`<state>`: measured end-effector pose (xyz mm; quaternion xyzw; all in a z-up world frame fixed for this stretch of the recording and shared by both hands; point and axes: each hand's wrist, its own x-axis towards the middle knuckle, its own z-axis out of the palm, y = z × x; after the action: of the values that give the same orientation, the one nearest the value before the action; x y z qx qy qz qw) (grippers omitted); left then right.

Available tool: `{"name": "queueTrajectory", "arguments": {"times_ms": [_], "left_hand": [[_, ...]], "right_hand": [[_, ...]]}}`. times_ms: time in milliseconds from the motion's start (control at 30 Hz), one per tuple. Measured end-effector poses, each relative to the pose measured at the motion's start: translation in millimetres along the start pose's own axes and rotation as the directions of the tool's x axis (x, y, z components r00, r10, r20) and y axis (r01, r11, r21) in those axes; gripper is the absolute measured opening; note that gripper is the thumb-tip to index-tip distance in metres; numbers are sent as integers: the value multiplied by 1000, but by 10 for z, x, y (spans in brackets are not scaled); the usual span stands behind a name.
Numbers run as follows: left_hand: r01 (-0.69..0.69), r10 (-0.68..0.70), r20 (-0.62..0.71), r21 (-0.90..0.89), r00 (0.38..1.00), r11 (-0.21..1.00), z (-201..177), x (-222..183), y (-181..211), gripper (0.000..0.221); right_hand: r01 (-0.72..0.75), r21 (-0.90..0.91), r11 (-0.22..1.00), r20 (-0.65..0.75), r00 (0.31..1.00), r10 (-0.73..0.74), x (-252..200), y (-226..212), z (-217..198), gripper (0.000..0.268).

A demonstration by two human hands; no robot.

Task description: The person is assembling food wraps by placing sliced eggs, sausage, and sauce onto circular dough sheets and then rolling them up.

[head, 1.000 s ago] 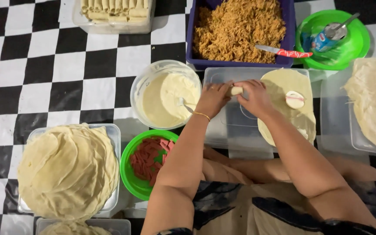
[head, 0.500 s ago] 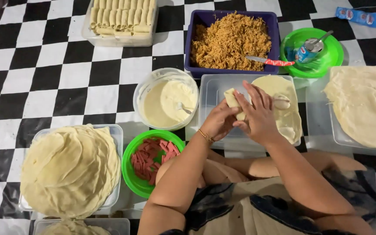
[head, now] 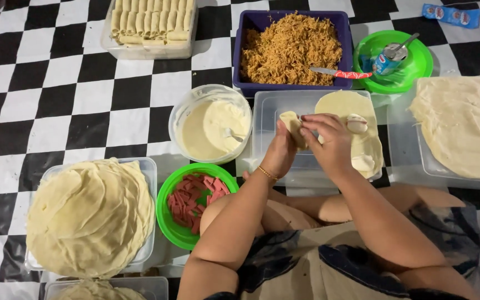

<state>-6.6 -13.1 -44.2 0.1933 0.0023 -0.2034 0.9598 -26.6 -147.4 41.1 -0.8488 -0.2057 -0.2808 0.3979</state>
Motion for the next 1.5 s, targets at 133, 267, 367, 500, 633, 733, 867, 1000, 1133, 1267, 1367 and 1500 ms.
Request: {"name": "queueTrajectory", "arguments": {"times_ms": [133,267,367,500,633,733,867,1000,1133,1267,1367,1500], "left_hand": [[-149,156,18,429,988,891,150,-98,35,52],[-115,127,14,524,992,844,-252,46,-92,48],[-90,90,24,497,996,863,141,-118,32,51],[-101,92,42,485,995,869,242,-156,36,46],[-79,74,28,354,997,932,266,-150,45,46],[-119,117,25,272,993,955,312,-147,56,47],[-23,94,-105,537,990,843,616,-363,236,58],[-43,119,-163,407,979,912,807,-350,241,61],[68,59,-222,524,973,849,1097,-574,415,74],[-59,132,-72,620,989,782,878,-387,296,72],[-36,68,-63,414,996,910,772,-380,201,87],[-114,127,-2,425,992,898,899,-361,150,93]], "right_hand": [[-274,210,939,49,962,270,27,-24,-48,13],[-438,443,782,171,898,406,12,-60,-91,16],[-473,591,653,199,870,451,-5,-61,-73,14],[-410,471,781,125,907,401,-41,47,5,19],[-96,241,966,-20,994,104,62,-117,-81,31],[221,-13,975,45,975,-220,9,-164,-81,81],[259,-257,931,255,947,-193,-99,-122,4,84],[135,-131,982,259,961,-97,-149,-11,19,94],[165,-249,954,305,949,-85,-196,10,45,93],[237,-271,933,252,953,-169,-220,98,13,100],[140,-388,911,366,931,12,-310,185,6,96],[-207,-123,971,200,953,229,-333,343,-26,74]]}}
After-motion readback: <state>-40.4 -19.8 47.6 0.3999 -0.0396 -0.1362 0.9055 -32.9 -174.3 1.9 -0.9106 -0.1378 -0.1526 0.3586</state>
